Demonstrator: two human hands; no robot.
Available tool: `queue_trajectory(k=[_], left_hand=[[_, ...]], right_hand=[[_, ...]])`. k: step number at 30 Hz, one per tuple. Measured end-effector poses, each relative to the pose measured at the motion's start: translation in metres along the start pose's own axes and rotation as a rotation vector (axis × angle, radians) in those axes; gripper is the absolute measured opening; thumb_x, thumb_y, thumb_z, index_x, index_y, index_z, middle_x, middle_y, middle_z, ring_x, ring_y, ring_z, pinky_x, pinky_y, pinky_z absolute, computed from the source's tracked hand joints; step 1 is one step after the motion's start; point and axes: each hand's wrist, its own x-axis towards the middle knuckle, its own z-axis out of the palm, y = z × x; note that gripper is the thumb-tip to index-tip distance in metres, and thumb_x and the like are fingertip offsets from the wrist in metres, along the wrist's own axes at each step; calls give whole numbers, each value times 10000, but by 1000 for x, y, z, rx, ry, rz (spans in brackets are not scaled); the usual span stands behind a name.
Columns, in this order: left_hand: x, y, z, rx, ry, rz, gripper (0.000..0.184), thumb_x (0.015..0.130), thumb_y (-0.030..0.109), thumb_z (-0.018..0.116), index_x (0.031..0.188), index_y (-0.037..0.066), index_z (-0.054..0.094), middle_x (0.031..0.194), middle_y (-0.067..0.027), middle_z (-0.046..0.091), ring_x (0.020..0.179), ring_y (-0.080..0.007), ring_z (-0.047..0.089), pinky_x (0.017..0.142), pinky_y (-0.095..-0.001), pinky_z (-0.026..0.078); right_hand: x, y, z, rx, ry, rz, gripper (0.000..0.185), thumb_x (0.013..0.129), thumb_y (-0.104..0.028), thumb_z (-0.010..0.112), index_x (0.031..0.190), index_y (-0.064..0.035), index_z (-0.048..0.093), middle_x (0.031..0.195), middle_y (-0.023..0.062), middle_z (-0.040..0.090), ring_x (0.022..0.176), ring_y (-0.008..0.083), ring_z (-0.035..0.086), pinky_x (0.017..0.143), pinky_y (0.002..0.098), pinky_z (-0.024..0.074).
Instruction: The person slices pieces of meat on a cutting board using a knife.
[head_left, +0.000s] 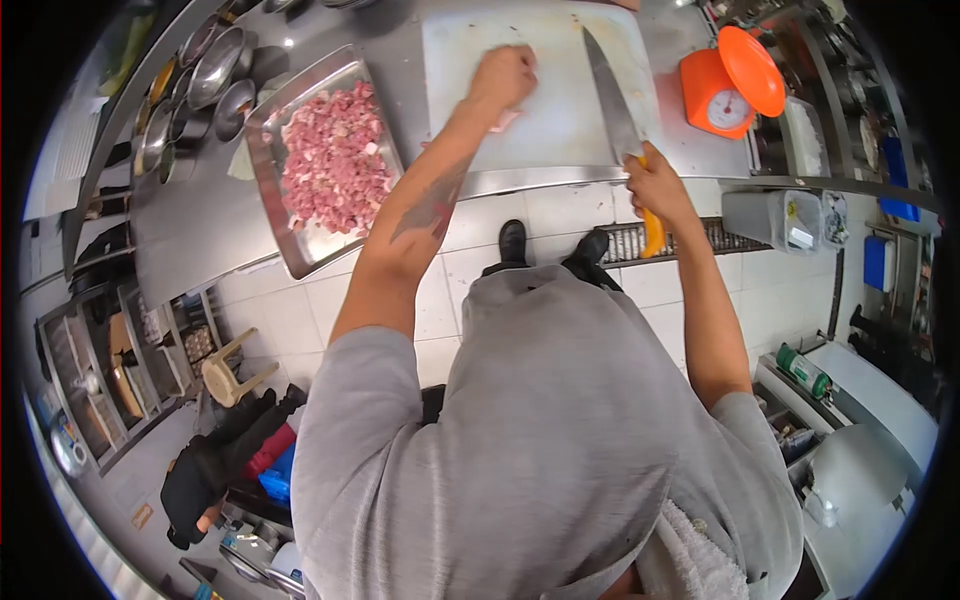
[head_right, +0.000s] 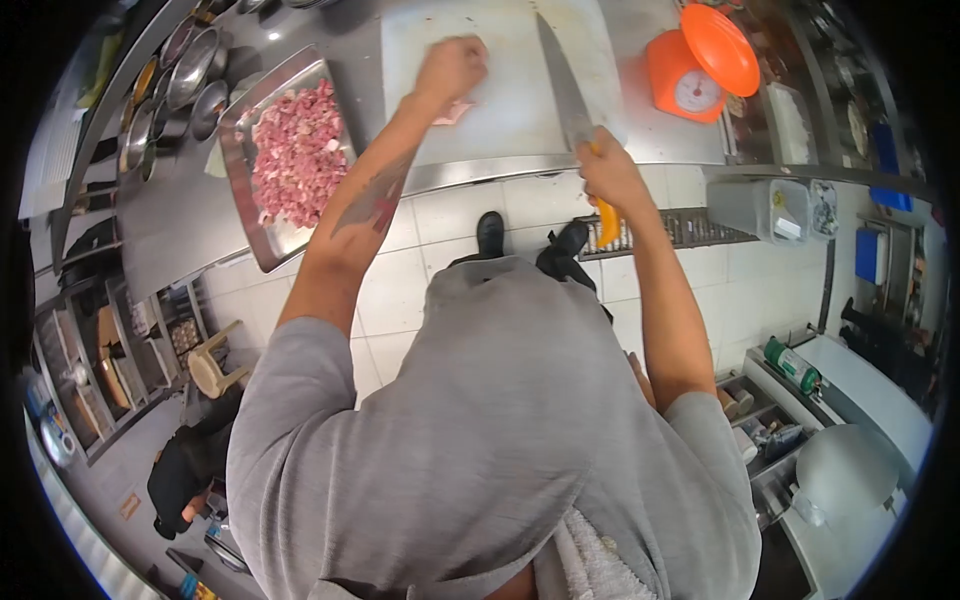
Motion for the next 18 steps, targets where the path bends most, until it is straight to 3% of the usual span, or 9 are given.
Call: queue_trajectory(k=[3,4,5,6,8,12,13,15,18], left_hand=[[-45,-20,-114,-33,498,-43,234,832,138,708,1045,41,716,889,-167,749,761,-306,736,715,-393,584],[-71,-29,-151,-95,541,-247,194,857,141,704,1022,40,722,895,-172,755,805,-282,751,722,-386,588],[-90,-69,-176,31,676,-207,187,867,172,715,1005,46,733,895,-193,751,804,-323,745,725,-387,590],[-115,-131,-197,420,469,-291,211,850,204,756,1001,57,749,915,-193,752,816,-328,743,738,-391,593],[-141,-157,-204,706,252,-372,249,819,243,802,1001,74,771,949,-206,748,841,-352,735,769,-409,593],[-116,-37,-118,230,168,-221,424,758,282,834,1127,88,755,1129,-230,708,1017,-376,699,915,-469,545],[-115,-15,-83,222,131,-69,468,756,314,837,1150,80,742,1136,-206,707,1063,-371,682,931,-460,535],[-97,36,-45,387,-126,-170,417,807,343,795,1148,107,745,1132,-180,707,1121,-351,635,938,-489,509],[-84,9,6,288,-37,-4,418,817,300,784,1196,133,727,1137,-136,703,1139,-326,616,972,-493,478]], right_hand=[[-11,22,-12,-11,-33,17,234,1032,-258,551,1095,-50,465,655,13,476,438,103,449,382,306,397],[-11,36,-16,-22,-70,44,245,1032,-264,545,1102,-40,472,658,21,479,443,112,460,387,317,414],[-12,44,-15,-35,-104,71,258,1033,-270,538,1108,-31,478,660,29,483,448,121,471,391,328,430],[-14,45,-12,-9,-115,80,259,1035,-271,540,1110,-31,480,665,28,483,454,119,470,396,324,428],[-23,46,-6,31,-136,109,262,1040,-275,545,1113,-31,484,674,25,484,465,115,468,404,316,422],[-22,43,8,4,-160,-47,258,1051,-261,543,1150,-36,465,706,30,490,485,119,471,427,309,433],[-18,43,13,-75,-117,-61,262,1053,-243,537,1203,-48,447,702,34,493,475,123,473,421,314,441],[-23,25,20,-91,-159,10,298,1051,-245,542,1258,-56,442,708,38,503,472,127,477,423,317,448],[-16,23,19,-197,-128,34,379,1049,-257,541,1344,-28,472,700,65,548,483,158,528,436,328,462]])
